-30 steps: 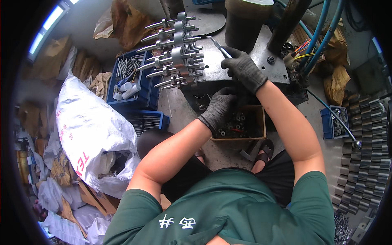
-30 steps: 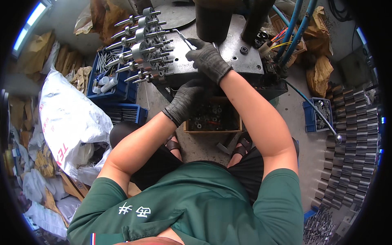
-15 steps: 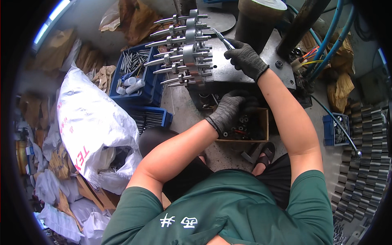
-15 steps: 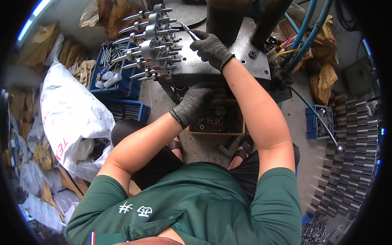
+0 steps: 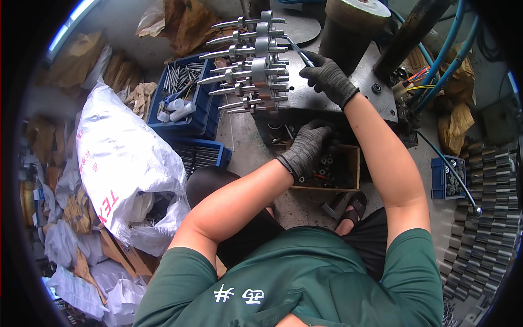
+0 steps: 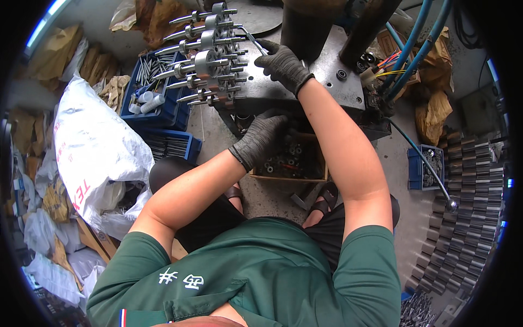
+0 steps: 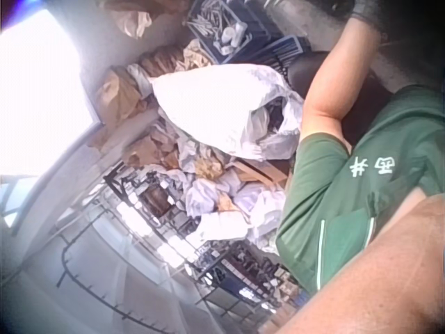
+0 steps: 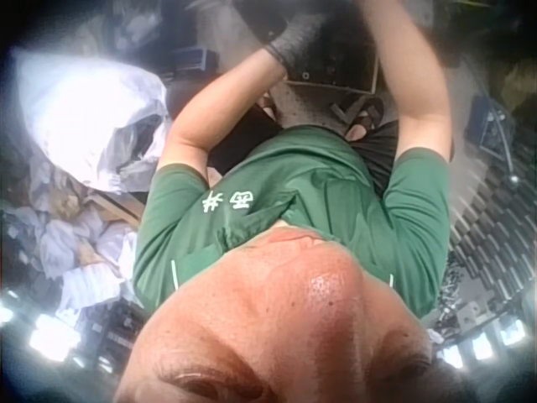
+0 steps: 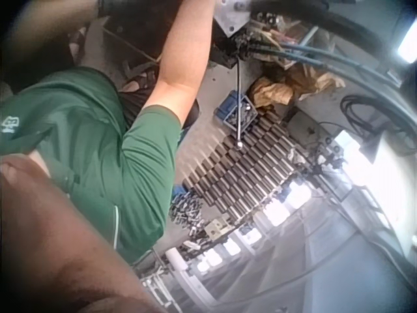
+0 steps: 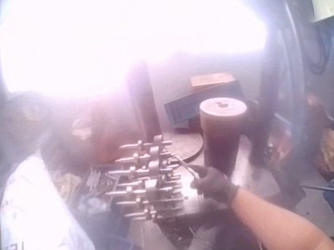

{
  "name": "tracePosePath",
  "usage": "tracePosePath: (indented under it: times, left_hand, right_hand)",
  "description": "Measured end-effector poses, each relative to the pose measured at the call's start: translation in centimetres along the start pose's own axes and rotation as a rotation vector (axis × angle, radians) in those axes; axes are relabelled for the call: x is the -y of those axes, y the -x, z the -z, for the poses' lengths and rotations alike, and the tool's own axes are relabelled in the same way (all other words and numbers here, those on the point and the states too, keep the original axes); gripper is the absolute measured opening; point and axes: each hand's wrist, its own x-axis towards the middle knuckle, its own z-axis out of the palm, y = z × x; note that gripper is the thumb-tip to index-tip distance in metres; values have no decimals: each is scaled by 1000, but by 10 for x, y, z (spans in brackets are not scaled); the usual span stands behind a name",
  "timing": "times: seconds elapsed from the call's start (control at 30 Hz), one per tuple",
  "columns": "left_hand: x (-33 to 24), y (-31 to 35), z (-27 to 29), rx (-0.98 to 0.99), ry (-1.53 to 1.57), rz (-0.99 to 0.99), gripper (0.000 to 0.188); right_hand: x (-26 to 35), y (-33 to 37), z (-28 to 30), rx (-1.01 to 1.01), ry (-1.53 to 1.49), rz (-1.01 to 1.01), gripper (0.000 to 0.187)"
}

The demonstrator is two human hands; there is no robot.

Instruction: Operating an industrial machine to press and finish small metal components.

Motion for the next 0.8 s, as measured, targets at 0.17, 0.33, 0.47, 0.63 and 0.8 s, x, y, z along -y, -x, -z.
tracePosePath:
  times: [0.17, 0.33, 0.47, 0.63, 0.8]
  left_hand:
    - [0, 1, 3, -12, -165, -54, 25]
    - [-3, 2, -4, -8, -235, -67, 28]
    - [-6, 7, -3, -20, -214, -19, 26]
    - [-5, 6, -3, -44, -187, 28, 20]
    - [-5, 4, 0, -44, -164, 29, 18]
  right_hand:
    - [-5, 5, -13, 28, -99, -49, 65]
    - [-18, -10, -1, -115, 280, 147, 64]
    - [-2, 4, -7, 2, -33, -19, 66]
    - [2, 7, -10, 21, -78, 0, 62]
    - [13, 17, -12, 41, -257, -128, 44]
